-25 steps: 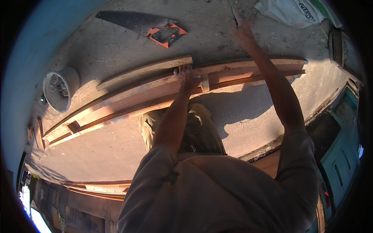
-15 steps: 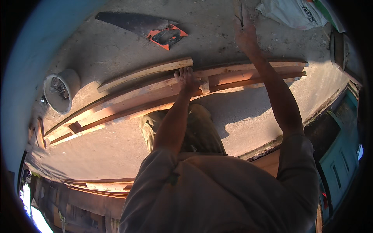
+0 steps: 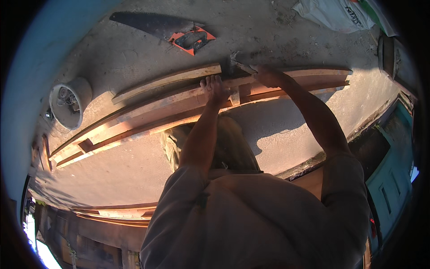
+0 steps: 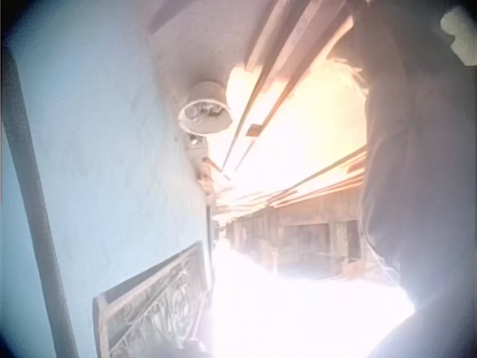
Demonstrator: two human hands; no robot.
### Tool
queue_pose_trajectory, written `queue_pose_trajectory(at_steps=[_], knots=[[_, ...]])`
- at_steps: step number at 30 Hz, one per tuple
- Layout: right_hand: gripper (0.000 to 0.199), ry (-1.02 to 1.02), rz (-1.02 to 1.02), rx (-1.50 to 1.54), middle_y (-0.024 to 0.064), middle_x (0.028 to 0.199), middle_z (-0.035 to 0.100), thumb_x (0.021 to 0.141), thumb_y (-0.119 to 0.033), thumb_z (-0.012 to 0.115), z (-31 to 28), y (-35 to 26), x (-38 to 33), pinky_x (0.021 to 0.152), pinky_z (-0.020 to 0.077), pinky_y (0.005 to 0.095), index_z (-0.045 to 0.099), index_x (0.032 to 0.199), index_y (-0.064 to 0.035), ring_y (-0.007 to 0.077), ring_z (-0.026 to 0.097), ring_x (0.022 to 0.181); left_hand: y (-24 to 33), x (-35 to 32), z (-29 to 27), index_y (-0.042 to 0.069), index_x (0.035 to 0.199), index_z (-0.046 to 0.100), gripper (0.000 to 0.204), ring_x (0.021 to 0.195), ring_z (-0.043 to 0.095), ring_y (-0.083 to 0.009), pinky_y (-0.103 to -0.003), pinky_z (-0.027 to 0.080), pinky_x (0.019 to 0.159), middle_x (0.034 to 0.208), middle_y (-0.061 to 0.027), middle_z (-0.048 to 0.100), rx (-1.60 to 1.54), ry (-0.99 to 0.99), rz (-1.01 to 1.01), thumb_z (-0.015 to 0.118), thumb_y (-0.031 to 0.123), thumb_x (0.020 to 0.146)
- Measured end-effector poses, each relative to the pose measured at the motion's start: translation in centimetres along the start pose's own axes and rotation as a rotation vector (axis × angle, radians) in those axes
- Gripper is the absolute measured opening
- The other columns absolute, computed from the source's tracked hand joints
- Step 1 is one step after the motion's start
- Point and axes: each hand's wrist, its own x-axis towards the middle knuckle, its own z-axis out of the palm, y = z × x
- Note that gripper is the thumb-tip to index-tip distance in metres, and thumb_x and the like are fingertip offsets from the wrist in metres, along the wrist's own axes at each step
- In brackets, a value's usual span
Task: The person kneels on a concrete floor and assembles a wooden frame using planks, a hammer, and a hand saw. They measure and cut wood pieces, then nail them together to form a rectangular structure.
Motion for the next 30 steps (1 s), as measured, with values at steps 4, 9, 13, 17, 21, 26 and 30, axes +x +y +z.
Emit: queue_pose_trajectory(at_steps=[4,9,13,17,21,26,30], knots=[[0.055,0.373,-0.125,0.308,0.0251,0.128,0.055,0.095,-0.032,0.053,-10.1,-1.8,-4.4,0.099,0.0417,0.0436,0.039,0.145,-0.0125,0.0378,0.056,0.115,-0.1,1.9,-1.2,0.003,0.107,0.058,0.075,0.116,0.045,-0.0277,-0.044,0.026,0.098,0.113,-0.0130,0.055,-0.002,-0.041,-0.037,0.086,0.048,0.054],[0.054,0.907,-0.174,0.499,0.0100,0.092,0.058,0.096,-0.029,0.055,-14.4,-2.2,-5.9,0.069,0.0470,0.0303,0.040,0.144,-0.0108,0.0150,0.055,0.075,-0.1,1.8,-1.0,0.004,0.106,0.058,0.076,0.111,0.048,-0.0264,-0.046,0.026,0.100,0.110,-0.0099,0.059,-0.031,0.020,-0.028,0.085,0.052,0.054],[0.036,1.029,-0.270,0.938,-0.0038,0.064,0.047,0.094,-0.016,0.059,-10.3,-2.5,-6.6,0.043,0.0368,0.0212,0.051,0.127,-0.0049,0.0022,0.041,0.051,0.2,1.7,-0.6,0.004,0.113,0.056,0.083,0.112,0.047,-0.0257,-0.048,0.026,0.100,0.111,-0.0097,0.056,0.018,0.045,-0.010,0.087,0.049,0.050],[0.015,0.973,-0.219,1.060,-0.0030,0.067,0.048,0.092,-0.015,0.063,-6.6,-1.4,-3.3,0.048,0.0375,0.0209,0.057,0.101,-0.0034,0.0026,0.043,0.055,-0.3,2.1,0.5,0.005,0.106,0.058,0.080,0.109,0.048,-0.0251,-0.047,0.026,0.100,0.104,-0.0090,0.057,0.003,0.084,-0.011,0.088,0.049,0.046],[0.015,0.963,-0.280,1.195,-0.0045,0.065,0.048,0.092,-0.016,0.064,-7.9,-2.4,-1.6,0.048,0.0379,0.0207,0.055,0.086,-0.0060,0.0022,0.043,0.055,0.2,2.0,0.1,0.005,0.106,0.058,0.080,0.109,0.048,-0.0255,-0.047,0.025,0.101,0.104,-0.0097,0.058,0.051,0.105,-0.018,0.085,0.053,0.048],[0.014,1.263,-0.352,1.265,-0.0009,0.065,0.056,0.091,-0.015,0.066,-6.6,-4.1,1.0,0.057,0.0452,0.0252,0.059,0.084,-0.0044,0.0069,0.050,0.058,0.7,2.3,-1.6,0.005,0.107,0.057,0.079,0.112,0.047,-0.0254,-0.047,0.024,0.103,0.107,-0.0096,0.057,0.027,-0.047,-0.075,0.084,0.052,0.051],[0.019,1.204,-0.243,1.096,-0.0024,0.066,0.055,0.091,-0.020,0.067,-1.2,-2.2,10.7,0.057,0.0425,0.0258,0.063,0.084,-0.0032,0.0069,0.048,0.058,0.2,2.4,-1.4,0.005,0.105,0.058,0.079,0.111,0.049,-0.0264,-0.047,0.025,0.103,0.106,-0.0090,0.058,0.029,0.013,-0.043,0.086,0.052,0.048]])
